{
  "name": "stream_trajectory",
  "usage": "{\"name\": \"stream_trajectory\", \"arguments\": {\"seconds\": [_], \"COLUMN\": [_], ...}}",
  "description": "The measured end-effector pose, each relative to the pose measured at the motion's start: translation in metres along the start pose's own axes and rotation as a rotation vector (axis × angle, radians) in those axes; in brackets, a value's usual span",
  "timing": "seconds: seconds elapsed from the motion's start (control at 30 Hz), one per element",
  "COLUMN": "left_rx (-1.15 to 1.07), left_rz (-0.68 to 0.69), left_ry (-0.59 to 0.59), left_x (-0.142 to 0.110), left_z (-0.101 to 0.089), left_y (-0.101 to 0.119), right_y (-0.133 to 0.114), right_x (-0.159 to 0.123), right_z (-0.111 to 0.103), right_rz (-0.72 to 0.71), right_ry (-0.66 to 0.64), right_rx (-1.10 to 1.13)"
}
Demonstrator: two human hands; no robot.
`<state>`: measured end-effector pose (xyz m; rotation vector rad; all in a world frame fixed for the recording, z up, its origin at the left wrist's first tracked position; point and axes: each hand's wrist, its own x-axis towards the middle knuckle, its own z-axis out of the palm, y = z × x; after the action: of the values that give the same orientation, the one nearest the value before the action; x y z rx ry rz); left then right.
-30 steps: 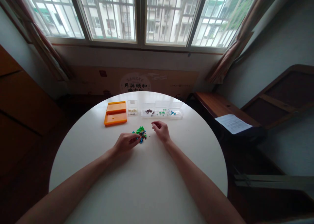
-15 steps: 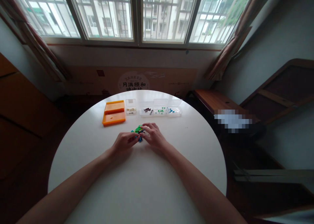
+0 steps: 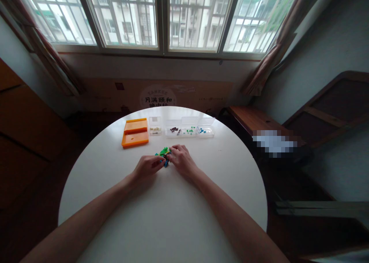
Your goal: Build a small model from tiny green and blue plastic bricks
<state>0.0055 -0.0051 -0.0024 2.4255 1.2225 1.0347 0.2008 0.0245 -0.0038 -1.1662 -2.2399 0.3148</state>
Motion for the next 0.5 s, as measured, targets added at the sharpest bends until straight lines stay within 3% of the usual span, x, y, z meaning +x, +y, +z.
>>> {"name": "stream_trajectory", "arguments": {"seconds": [0.17,0.5], "left_rx": [0.007,0.015], "left_rz": [-0.013,0.003], "left_ry": [-0.008,-0.008], "left_x": [-0.0011,0.0003], "left_z": [0.0012,-0.0009], "left_y": [-0.0015,0.0014], "right_y": [0.0005,-0.0001], "right_x": [0.0000,-0.0002], "right_z": [-0.0003,-0.0008], "right_rz": [0.041,-0.008], "right_ry": [0.055,0.029], "right_rx": [0.023,0.036]}}
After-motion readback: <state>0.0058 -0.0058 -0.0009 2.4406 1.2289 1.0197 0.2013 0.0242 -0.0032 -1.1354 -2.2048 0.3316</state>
